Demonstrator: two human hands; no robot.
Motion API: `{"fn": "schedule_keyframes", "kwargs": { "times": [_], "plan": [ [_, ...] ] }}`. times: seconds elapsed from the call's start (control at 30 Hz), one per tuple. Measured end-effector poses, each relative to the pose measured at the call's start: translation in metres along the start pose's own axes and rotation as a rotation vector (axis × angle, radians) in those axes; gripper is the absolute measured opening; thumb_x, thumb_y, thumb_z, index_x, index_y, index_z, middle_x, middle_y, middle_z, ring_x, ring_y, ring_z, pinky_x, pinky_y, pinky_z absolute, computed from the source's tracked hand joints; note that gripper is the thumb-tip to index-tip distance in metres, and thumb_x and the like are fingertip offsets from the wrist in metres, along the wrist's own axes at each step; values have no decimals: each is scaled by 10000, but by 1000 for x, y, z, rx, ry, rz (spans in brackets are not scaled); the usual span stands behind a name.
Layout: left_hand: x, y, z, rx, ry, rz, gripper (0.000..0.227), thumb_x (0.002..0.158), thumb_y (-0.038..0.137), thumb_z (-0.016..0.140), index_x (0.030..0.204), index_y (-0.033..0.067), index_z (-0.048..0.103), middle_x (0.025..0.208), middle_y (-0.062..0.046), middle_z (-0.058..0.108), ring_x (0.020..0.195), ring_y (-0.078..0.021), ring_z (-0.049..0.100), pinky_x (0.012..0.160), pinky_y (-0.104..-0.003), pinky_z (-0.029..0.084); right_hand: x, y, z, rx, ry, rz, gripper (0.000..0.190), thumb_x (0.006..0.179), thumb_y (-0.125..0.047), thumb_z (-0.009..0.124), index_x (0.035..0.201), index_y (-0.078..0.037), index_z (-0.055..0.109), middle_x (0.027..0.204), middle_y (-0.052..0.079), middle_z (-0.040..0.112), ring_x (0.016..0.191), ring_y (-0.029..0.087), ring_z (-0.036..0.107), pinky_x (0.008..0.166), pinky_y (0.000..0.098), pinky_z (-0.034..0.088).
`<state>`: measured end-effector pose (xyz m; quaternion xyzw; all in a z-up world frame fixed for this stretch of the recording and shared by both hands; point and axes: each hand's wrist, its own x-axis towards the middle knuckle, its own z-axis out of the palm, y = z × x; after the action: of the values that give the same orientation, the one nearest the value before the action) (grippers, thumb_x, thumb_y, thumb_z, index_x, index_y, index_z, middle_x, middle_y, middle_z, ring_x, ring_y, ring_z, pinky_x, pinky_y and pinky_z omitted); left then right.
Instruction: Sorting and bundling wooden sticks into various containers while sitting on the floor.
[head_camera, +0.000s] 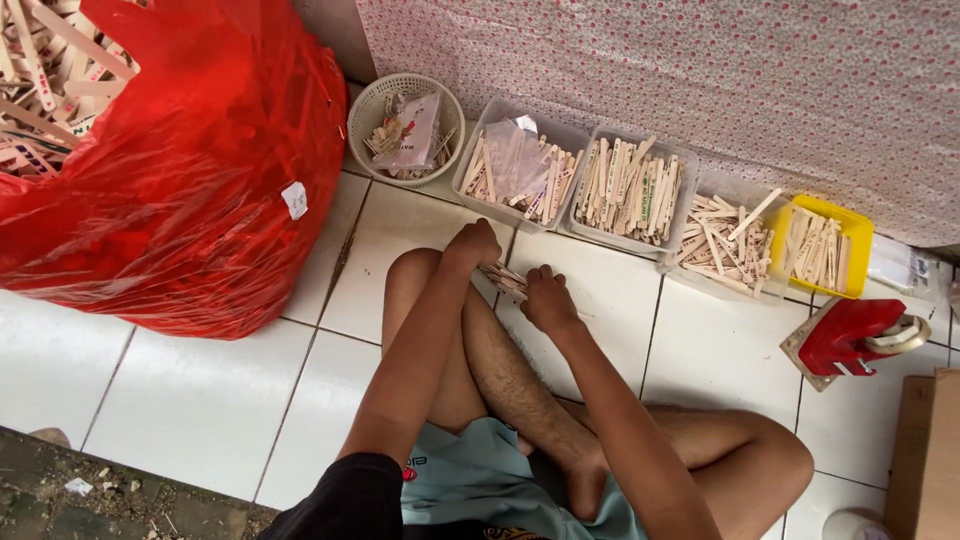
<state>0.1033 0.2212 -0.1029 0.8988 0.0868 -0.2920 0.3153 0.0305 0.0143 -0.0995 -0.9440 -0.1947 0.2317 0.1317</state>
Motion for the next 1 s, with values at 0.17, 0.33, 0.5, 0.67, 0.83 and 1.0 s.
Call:
{"fn": "schedule_keyframes", "kwargs": {
  "times": [0.17,0.33,0.5,0.67,0.83,1.0],
  "plan": [
    [-32,20,-12,32,-67,88,798,885,304,587,1478,-177,357,1331,-418,545,1116,-480,644,857,-544,568,-14,5,12,-47,156,-14,415,852,-112,683,1194,14,484,1090,202,555,1064,458,625,879,491,587],
    [-66,47,-24,-257,157,212,496,988,397,547,1231,-34,575,1111,-282,658,974,-385,700,786,-486,565,-48,9,-36,294,219,-30,325,874,-122,646,1143,43,568,961,223,625,933,448,691,789,526,578],
    [-101,67,7,-644,321,352,413,1048,429,549,1220,54,566,1100,-193,629,956,-281,663,852,-451,528,-95,3,-72,712,375,22,174,863,-123,631,1009,-37,595,730,210,642,707,331,667,659,467,492],
    [-152,102,59,-777,-76,899,961,750,226,932,1522,46,389,1307,-252,590,1230,-373,568,1035,-553,465,-107,-7,-51,1435,813,-167,210,859,94,734,831,-65,600,651,35,651,598,62,568,587,222,487],
    [-177,144,73,-624,174,1070,478,734,155,825,1148,-12,651,1125,-216,665,1005,-358,654,866,-476,529,-90,38,27,1160,1013,-210,224,807,5,727,981,-32,591,830,62,647,723,124,603,636,267,498],
    [-176,147,80,-540,225,1116,430,709,109,793,1096,-13,653,1100,-204,655,953,-394,649,822,-492,528,-73,43,47,1226,1200,-417,279,740,65,819,745,-65,572,602,18,565,555,96,412,527,253,325]
  ]
}}
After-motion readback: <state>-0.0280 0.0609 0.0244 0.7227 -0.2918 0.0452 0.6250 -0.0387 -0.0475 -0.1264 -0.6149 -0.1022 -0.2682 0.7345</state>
